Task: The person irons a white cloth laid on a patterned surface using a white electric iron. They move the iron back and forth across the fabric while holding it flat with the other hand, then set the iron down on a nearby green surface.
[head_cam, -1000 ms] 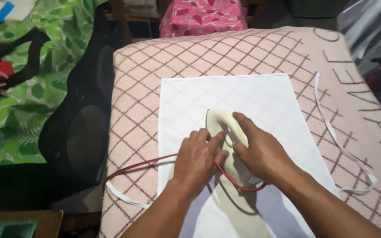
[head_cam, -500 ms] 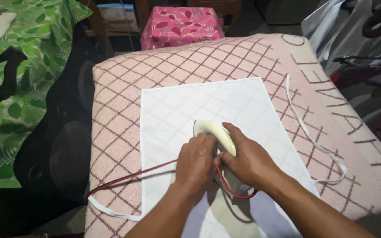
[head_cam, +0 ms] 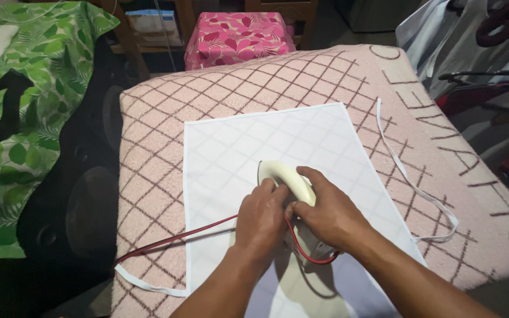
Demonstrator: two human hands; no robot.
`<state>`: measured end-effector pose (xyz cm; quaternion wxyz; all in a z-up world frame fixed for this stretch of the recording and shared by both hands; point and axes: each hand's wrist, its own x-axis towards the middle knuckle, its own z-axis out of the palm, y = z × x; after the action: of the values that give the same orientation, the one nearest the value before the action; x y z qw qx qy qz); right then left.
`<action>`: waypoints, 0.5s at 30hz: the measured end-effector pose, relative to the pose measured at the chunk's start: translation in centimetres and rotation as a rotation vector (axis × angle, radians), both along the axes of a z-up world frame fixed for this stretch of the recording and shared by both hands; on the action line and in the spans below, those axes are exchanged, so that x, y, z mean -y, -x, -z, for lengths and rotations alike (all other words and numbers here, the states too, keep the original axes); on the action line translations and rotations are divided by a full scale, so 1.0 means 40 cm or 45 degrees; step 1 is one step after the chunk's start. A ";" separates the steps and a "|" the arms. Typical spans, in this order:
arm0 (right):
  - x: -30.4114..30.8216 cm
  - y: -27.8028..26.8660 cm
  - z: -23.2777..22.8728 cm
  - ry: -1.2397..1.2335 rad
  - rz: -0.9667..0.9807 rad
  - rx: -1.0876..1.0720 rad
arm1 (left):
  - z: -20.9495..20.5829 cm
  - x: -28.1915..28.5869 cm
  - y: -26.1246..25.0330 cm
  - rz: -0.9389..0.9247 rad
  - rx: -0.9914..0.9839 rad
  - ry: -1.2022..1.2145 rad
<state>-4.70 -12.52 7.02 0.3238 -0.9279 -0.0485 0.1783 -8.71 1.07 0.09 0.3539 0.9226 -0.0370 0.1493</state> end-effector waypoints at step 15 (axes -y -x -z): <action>0.001 0.008 0.003 -0.046 0.097 -0.025 | -0.045 -0.001 0.016 -0.006 -0.165 0.030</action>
<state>-5.01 -12.55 6.88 0.3475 -0.9213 -0.0130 0.1740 -9.33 1.10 1.88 0.3660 0.9262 -0.0101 0.0905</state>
